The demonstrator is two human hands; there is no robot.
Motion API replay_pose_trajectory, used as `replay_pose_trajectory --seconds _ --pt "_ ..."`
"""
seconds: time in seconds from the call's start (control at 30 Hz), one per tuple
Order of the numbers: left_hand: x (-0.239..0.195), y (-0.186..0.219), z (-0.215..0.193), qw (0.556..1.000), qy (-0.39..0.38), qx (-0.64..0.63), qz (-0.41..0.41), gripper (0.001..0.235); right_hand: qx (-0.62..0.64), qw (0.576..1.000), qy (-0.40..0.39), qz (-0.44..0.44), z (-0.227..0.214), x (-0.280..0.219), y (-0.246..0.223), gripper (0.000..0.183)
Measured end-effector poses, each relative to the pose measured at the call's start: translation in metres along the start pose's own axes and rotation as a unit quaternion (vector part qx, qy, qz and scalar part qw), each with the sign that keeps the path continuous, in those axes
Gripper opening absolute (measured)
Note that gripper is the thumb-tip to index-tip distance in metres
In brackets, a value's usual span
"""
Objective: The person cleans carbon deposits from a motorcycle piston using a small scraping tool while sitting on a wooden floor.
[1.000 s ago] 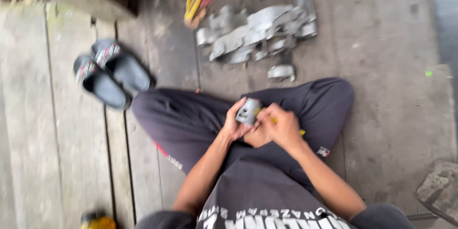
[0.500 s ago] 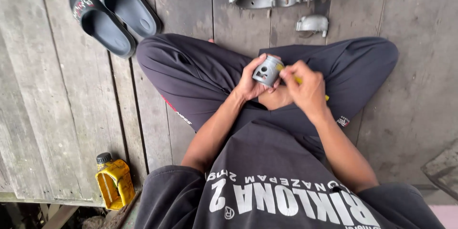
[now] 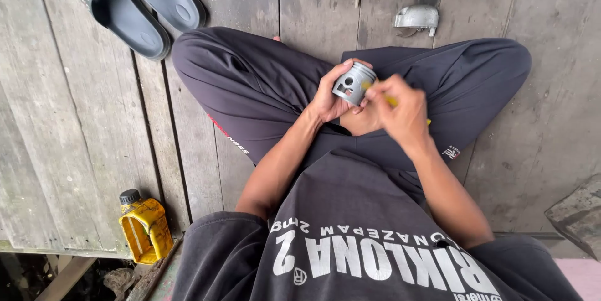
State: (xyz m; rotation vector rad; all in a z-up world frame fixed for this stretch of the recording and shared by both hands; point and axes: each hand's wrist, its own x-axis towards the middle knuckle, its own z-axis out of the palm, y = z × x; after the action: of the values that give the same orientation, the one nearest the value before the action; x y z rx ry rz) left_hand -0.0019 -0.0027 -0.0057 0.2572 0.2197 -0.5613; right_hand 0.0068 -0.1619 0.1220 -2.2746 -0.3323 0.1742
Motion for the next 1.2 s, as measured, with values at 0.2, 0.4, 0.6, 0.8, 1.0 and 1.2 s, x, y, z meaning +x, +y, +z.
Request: replay_pose_trajectory --seconds 0.2,0.4,0.6,0.8,1.0,1.2 --pt "-0.004 -0.001 0.006 0.999 -0.035 0.014 0.031 0.045 -0.007 0.999 -0.037 -0.001 -0.002 -0.014 -0.013 0.01" --pt "-0.003 -0.004 0.021 0.996 -0.059 0.035 0.048 0.042 -0.014 0.997 0.071 0.005 -0.015 0.012 0.019 0.006" --pt "-0.002 0.001 0.013 0.999 -0.02 -0.008 0.028 0.051 0.056 0.998 0.01 0.0 0.011 -0.013 -0.027 0.008" --pt "-0.005 0.003 0.012 0.999 -0.019 -0.044 0.026 0.053 0.031 0.999 0.004 -0.027 0.014 -0.015 -0.029 0.011" --pt "-0.003 0.006 0.01 0.999 -0.01 -0.032 0.009 0.054 0.001 0.999 0.027 -0.03 0.004 0.001 -0.028 0.005" --pt "-0.002 0.0 0.003 0.999 -0.032 -0.02 0.0 0.053 -0.041 0.997 0.045 0.056 -0.006 -0.004 -0.01 0.01"
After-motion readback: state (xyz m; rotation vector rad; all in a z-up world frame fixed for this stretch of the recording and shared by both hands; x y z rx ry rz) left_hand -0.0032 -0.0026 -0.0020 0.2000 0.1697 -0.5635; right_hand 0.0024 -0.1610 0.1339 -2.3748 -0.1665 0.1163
